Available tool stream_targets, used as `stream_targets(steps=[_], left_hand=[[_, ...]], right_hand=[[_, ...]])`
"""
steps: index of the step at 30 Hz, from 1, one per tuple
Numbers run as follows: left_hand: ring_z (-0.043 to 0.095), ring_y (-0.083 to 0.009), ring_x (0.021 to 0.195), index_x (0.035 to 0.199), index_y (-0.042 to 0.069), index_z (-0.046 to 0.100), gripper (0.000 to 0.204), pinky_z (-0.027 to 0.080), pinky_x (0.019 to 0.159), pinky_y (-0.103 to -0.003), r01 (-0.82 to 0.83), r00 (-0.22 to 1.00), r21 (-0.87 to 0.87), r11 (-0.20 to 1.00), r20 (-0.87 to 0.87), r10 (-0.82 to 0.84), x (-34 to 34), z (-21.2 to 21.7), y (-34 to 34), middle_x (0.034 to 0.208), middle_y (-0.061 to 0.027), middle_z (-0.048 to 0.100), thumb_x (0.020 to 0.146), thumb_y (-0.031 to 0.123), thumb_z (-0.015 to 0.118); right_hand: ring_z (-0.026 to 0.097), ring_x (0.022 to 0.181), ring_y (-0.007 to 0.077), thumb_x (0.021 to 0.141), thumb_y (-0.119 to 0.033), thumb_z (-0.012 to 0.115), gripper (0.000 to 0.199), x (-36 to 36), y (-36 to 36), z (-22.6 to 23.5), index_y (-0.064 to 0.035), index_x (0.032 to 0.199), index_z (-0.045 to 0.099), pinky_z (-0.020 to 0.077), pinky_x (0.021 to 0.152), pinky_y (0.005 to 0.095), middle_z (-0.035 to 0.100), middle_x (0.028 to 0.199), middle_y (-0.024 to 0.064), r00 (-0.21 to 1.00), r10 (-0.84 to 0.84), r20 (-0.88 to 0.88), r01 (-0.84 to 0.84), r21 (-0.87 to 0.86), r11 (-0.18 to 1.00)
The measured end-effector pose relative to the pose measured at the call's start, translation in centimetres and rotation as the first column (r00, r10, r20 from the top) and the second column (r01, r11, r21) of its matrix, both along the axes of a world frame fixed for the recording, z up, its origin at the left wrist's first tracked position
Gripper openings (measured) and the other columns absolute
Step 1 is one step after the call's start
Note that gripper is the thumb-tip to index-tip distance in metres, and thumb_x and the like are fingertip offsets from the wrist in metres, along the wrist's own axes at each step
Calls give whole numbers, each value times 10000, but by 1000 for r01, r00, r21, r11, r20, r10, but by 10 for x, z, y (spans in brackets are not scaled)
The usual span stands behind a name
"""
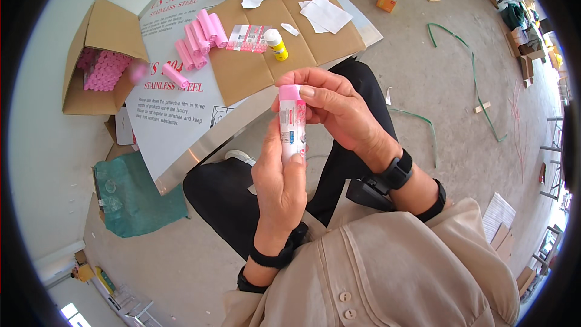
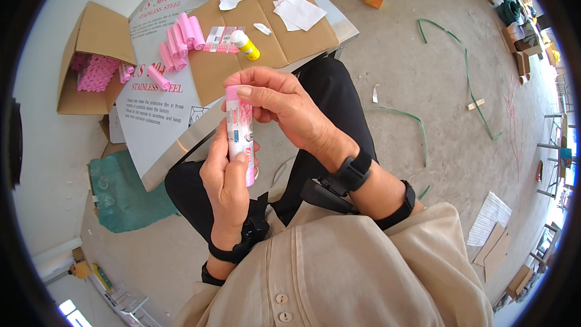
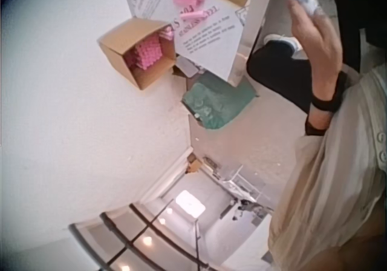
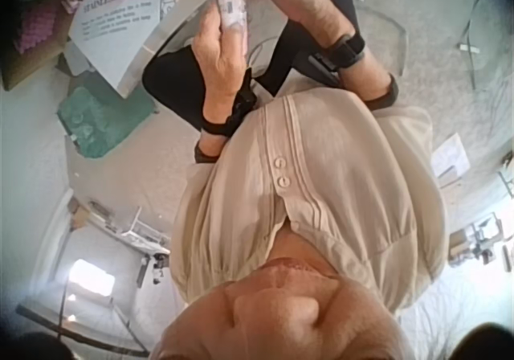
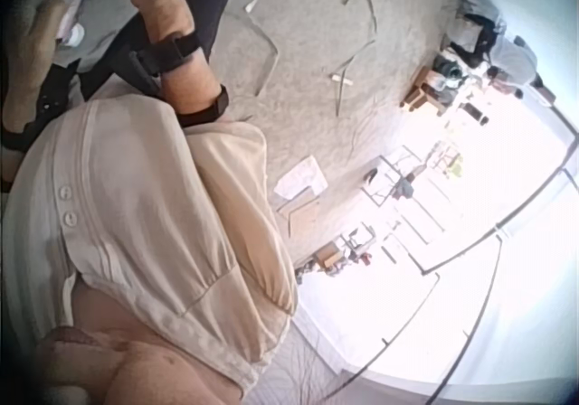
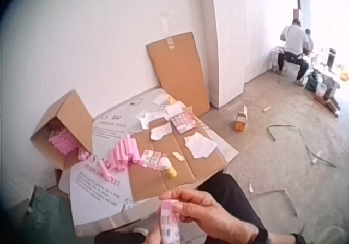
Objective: Applying adhesive labels to small plastic bottles in a workshop.
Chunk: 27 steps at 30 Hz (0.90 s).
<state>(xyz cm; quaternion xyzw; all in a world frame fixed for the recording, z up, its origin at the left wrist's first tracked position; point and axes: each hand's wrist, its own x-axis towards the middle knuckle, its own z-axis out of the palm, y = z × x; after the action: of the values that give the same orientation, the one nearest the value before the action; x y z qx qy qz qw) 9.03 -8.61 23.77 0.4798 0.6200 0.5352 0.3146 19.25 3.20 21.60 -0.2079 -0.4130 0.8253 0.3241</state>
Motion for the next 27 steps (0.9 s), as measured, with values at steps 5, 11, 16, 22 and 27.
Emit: stream_targets(steps=[5,11,16,22,27], left_hand=[[526,-78,644,1277,-57,430,472,432,546,-208,21,999,17,1000,-26,-20,1,-1,-1,870,-103,599,814,23,463],[511,-69,598,1228,-55,474,364,412,512,-200,-24,997,1,1000,-71,24,4,-3,-2,807,-81,601,906,114,488],[508,-70,543,1145,-57,535,348,403,482,-198,-41,999,-88,995,23,43,8,3,3,728,-79,597,956,226,463],[546,-79,542,1076,-39,574,352,419,472,-201,-9,921,-59,998,388,31,5,3,3,711,-69,618,956,275,468],[558,-93,512,1012,-33,586,303,435,450,-206,12,999,-141,990,-47,-18,6,5,5,689,-79,619,950,247,486]], right_hand=[[616,842,135,921,-280,482,329,1,0,-2,-35,1128,553,495,725,254,642,974,115,1000,-15,-28,15,-9,1000],[606,751,101,936,-365,459,377,-5,-6,6,-39,1085,577,487,651,214,644,892,78,998,-62,-33,62,-9,998],[562,619,74,954,-437,402,446,-9,-9,4,-39,954,603,445,534,195,604,710,36,976,-182,119,141,287,947],[517,549,64,953,-477,374,497,-15,-14,-2,-36,826,565,420,503,198,577,649,33,976,-215,22,211,125,970],[514,551,66,956,-485,354,514,-15,-15,-8,-33,818,556,416,501,203,576,648,44,970,-239,43,227,192,955]])
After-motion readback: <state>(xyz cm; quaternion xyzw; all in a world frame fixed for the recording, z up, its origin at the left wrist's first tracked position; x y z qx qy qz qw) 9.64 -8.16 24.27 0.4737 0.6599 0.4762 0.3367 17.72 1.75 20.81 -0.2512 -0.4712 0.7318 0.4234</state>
